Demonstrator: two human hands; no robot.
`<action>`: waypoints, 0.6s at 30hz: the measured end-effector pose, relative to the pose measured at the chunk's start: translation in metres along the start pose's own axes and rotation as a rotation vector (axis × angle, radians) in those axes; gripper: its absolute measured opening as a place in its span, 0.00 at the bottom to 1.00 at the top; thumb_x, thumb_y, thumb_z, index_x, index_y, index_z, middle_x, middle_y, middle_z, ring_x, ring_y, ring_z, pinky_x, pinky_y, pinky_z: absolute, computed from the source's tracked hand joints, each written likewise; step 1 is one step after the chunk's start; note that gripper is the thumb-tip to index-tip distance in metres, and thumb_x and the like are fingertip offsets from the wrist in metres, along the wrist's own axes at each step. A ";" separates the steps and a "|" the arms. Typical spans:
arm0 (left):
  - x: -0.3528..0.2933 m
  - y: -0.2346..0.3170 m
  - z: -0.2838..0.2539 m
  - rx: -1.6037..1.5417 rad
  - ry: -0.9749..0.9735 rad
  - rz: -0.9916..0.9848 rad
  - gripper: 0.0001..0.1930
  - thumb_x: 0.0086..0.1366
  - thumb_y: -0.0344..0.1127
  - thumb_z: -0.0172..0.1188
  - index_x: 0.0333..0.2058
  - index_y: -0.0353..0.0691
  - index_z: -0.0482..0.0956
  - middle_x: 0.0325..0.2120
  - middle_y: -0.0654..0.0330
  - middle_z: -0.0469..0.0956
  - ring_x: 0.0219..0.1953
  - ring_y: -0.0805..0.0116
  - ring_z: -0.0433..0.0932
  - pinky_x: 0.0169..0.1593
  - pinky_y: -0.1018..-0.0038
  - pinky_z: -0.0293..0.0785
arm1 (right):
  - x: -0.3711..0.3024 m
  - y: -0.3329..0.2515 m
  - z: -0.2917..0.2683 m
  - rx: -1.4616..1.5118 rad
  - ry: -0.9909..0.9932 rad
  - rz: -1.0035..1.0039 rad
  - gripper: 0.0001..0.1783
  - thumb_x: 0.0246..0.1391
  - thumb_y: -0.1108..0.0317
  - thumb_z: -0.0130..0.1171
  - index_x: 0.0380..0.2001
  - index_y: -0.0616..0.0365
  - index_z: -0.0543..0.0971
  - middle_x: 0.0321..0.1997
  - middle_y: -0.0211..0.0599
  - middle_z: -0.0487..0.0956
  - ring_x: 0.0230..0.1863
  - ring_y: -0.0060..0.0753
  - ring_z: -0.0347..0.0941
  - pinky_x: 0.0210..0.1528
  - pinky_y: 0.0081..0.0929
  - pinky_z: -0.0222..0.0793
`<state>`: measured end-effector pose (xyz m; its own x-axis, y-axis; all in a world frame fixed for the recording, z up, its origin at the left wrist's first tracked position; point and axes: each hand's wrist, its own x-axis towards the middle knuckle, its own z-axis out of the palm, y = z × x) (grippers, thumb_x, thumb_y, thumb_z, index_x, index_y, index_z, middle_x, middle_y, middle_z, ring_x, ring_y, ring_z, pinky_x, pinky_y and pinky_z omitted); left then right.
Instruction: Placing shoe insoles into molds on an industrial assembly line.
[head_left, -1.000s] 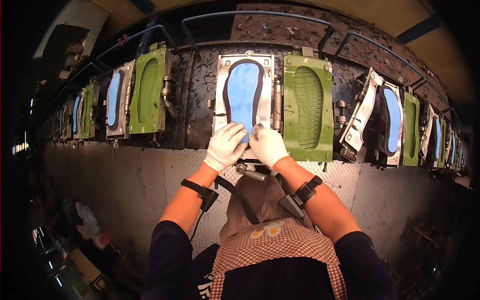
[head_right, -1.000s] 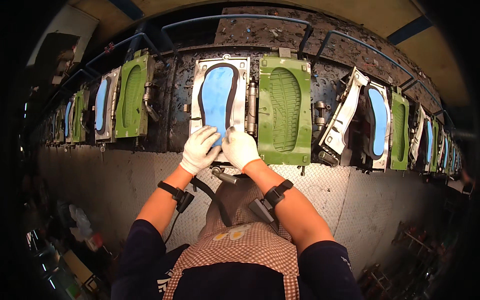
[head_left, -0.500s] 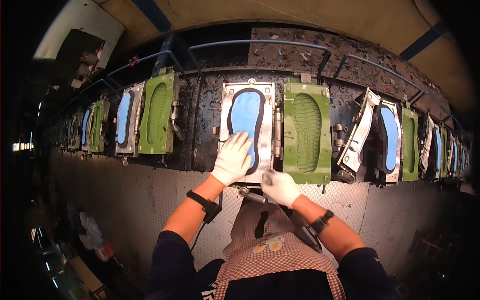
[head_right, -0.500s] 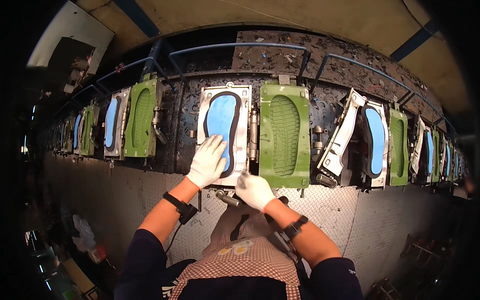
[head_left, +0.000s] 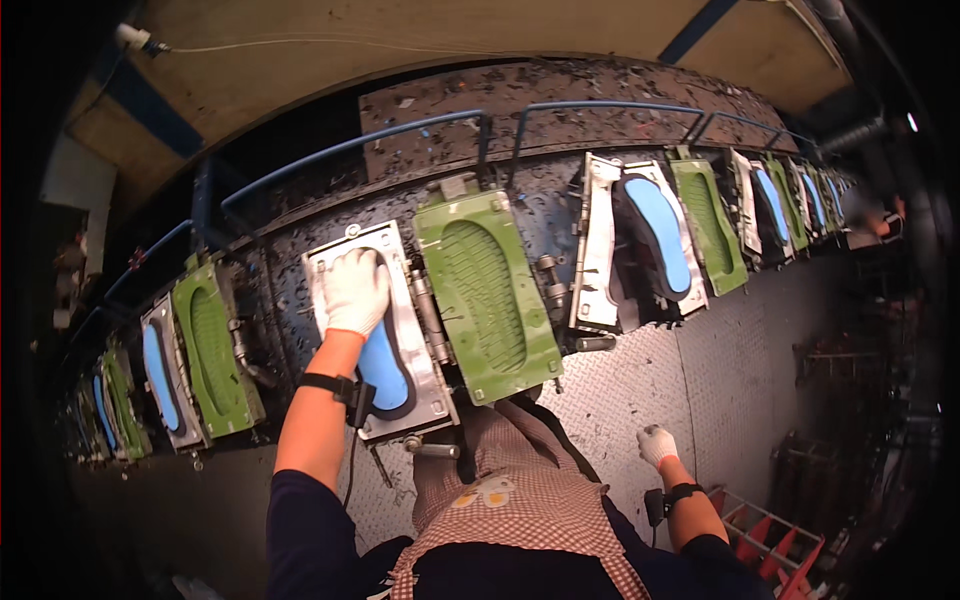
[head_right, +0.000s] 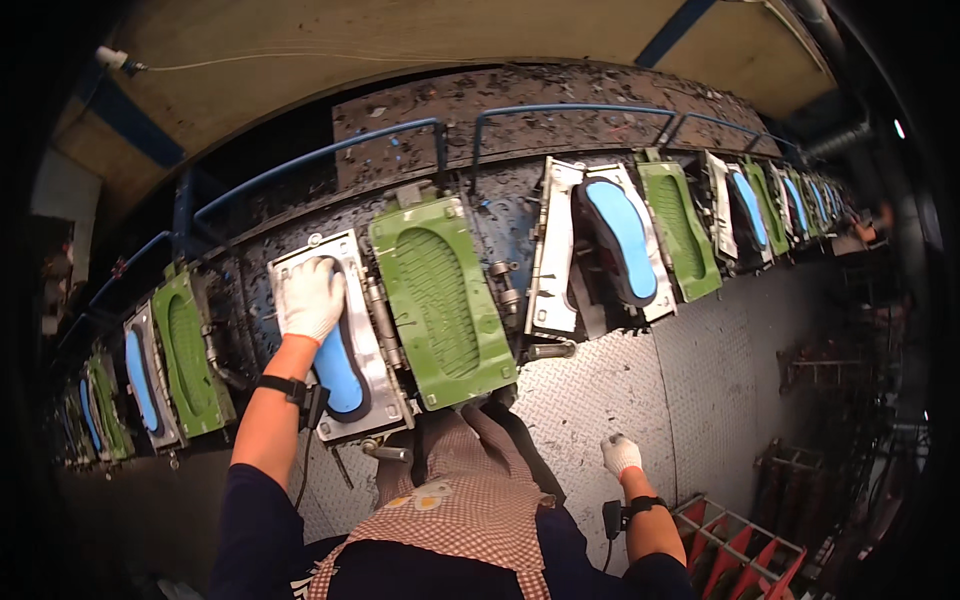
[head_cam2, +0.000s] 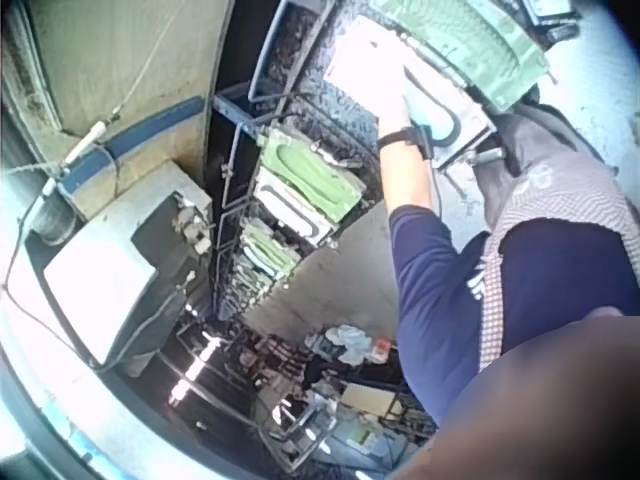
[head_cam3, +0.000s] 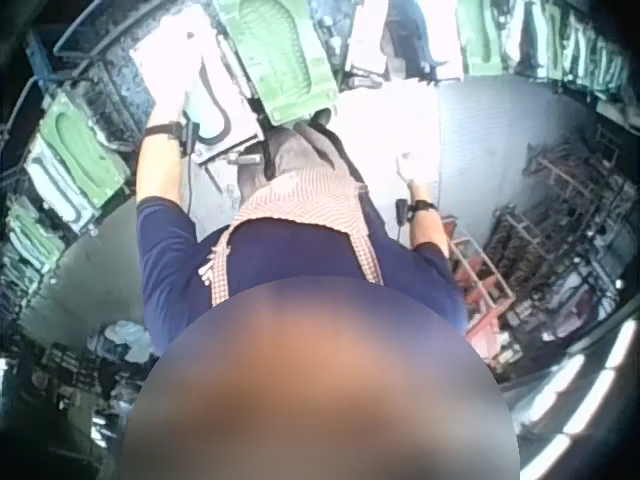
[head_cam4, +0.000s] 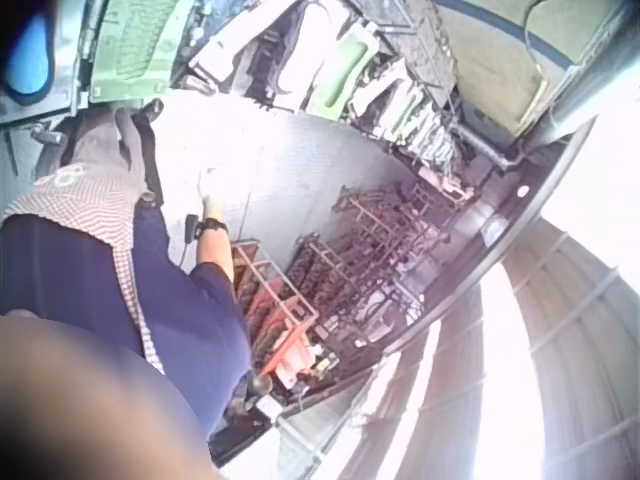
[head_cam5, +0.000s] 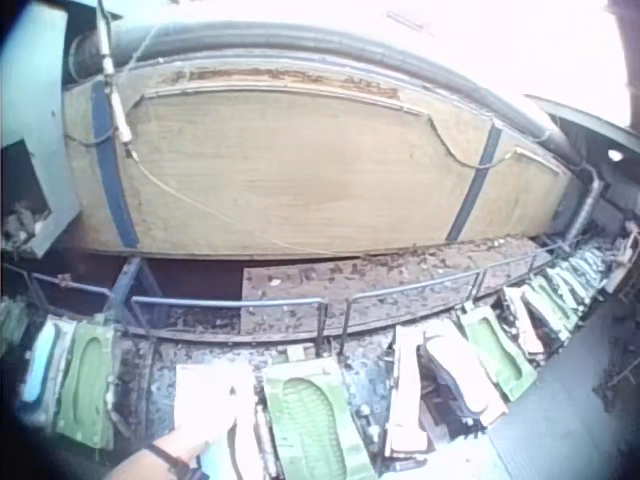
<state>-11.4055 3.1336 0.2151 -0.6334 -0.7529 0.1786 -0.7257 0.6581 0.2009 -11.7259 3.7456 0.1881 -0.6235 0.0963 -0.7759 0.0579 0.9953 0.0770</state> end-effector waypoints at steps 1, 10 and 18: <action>-0.001 0.003 0.001 0.013 0.020 0.014 0.15 0.66 0.42 0.58 0.46 0.40 0.81 0.45 0.53 0.81 0.48 0.51 0.78 0.54 0.53 0.72 | 0.002 -0.004 -0.012 -0.092 0.150 -0.149 0.28 0.63 0.51 0.58 0.57 0.62 0.79 0.48 0.63 0.83 0.50 0.60 0.82 0.56 0.46 0.77; -0.011 0.015 -0.016 0.064 -0.155 -0.077 0.24 0.68 0.45 0.59 0.58 0.37 0.77 0.56 0.49 0.79 0.59 0.48 0.75 0.68 0.53 0.65 | 0.006 -0.296 -0.137 -0.346 0.976 -1.336 0.17 0.56 0.69 0.61 0.50 0.55 0.83 0.51 0.53 0.78 0.57 0.58 0.74 0.60 0.49 0.71; -0.057 0.219 -0.010 -0.423 0.039 -0.006 0.28 0.66 0.42 0.63 0.61 0.33 0.74 0.64 0.39 0.72 0.68 0.39 0.68 0.73 0.51 0.62 | 0.052 -0.385 -0.206 -0.780 0.520 -1.170 0.16 0.67 0.67 0.50 0.53 0.57 0.80 0.47 0.52 0.82 0.50 0.59 0.80 0.54 0.53 0.74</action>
<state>-11.5257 3.3206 0.2584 -0.6126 -0.7616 0.2112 -0.5498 0.6027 0.5783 -11.9417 3.3663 0.2469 -0.2316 -0.9104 -0.3428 -0.9709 0.2386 0.0223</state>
